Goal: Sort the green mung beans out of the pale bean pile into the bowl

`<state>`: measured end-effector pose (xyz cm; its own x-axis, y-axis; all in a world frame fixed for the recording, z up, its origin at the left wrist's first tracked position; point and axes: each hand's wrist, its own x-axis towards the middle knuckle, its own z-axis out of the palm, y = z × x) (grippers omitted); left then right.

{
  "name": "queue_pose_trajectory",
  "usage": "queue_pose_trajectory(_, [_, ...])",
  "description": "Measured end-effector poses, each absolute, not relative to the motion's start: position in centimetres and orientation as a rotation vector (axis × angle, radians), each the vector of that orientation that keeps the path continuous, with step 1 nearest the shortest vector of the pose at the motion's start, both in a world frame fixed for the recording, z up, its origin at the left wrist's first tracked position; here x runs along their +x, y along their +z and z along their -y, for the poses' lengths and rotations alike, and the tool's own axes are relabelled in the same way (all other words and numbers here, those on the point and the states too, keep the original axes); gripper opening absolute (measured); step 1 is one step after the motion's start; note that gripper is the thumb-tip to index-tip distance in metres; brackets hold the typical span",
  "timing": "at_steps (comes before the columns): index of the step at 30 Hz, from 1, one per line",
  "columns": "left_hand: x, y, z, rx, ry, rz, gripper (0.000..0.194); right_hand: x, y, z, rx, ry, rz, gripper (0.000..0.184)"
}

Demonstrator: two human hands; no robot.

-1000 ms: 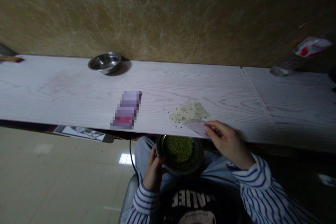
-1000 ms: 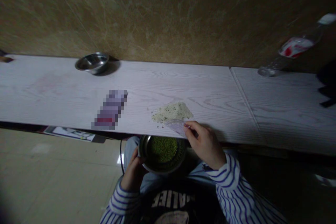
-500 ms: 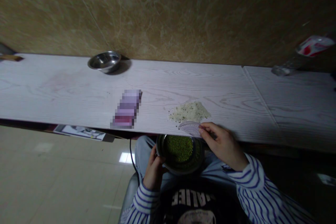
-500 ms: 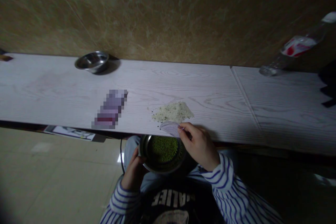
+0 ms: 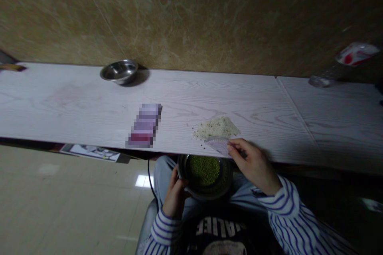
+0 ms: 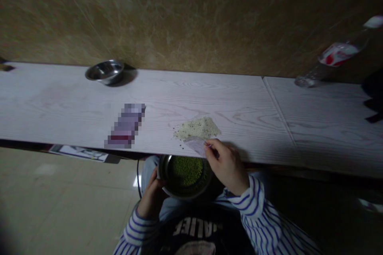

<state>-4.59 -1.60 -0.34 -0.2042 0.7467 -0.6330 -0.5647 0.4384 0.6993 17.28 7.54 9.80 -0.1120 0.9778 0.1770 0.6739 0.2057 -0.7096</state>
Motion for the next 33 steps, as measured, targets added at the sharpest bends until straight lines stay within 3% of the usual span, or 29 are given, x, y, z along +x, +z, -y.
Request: queue_pose_trajectory(33, [-4.7, -0.1, 1.6, 0.185, 1.219, -1.274, 0.062, 19.7, 9.7, -6.1, -1.588, 0.633, 1.875, 0.020])
